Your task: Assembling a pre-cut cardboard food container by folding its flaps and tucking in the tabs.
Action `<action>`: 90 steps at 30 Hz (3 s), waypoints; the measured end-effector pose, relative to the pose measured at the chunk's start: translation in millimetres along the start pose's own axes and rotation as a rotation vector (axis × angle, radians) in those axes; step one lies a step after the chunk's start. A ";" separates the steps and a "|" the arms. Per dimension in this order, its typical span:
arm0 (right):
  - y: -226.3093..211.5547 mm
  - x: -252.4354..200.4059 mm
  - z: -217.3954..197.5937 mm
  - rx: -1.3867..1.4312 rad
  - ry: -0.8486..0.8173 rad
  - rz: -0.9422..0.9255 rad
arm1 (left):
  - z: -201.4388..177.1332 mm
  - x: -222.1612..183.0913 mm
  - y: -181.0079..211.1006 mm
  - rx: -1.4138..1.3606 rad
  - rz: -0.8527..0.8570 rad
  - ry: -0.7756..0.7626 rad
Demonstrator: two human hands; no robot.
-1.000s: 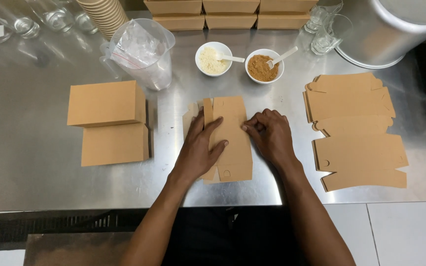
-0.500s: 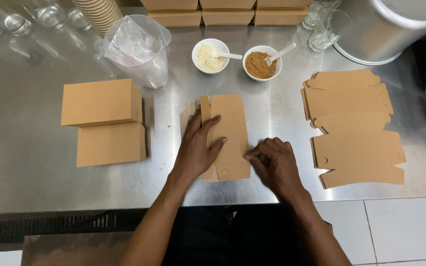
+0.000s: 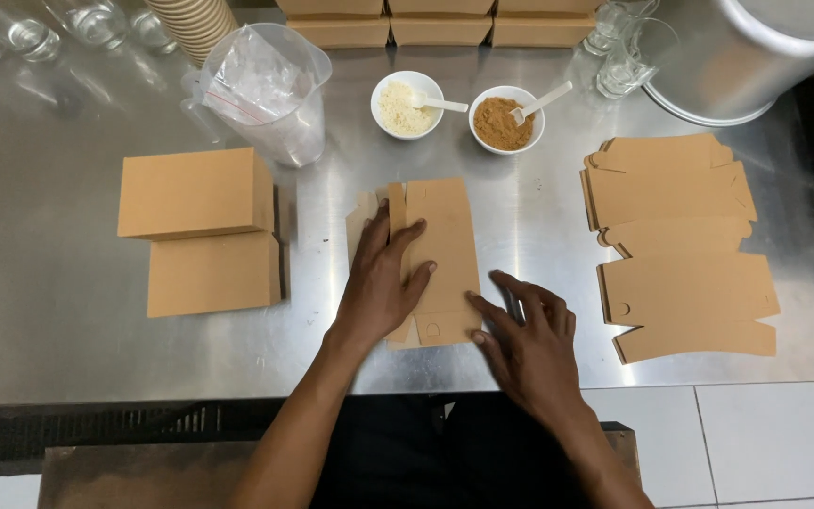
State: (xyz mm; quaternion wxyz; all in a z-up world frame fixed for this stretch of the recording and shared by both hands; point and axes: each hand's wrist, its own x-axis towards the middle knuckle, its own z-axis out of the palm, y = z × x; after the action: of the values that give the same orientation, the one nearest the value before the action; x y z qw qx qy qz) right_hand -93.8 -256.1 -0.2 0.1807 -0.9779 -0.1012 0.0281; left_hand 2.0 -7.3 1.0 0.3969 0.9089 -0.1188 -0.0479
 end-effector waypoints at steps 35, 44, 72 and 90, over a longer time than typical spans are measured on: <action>20.0 90.9 -0.2 0.528 0.273 0.042 | -39.3 -8.2 70.2 -0.481 0.037 -0.092; 47.7 85.8 15.4 1.190 0.441 0.008 | 26.6 -4.7 122.9 -0.938 0.220 -0.085; 51.0 66.9 -18.2 1.446 0.267 0.285 | -9.7 -76.2 -6.0 0.173 -0.352 0.344; 38.7 64.0 -37.4 0.560 0.383 0.061 | -13.9 -75.0 -11.1 -0.143 -0.299 0.459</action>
State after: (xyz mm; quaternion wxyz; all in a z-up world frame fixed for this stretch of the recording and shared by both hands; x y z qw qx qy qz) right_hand -20.6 -291.2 19.5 0.4572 -0.8803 -0.0247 -0.1240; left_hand -66.0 28.9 1.8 0.4652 0.8731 0.1131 0.0928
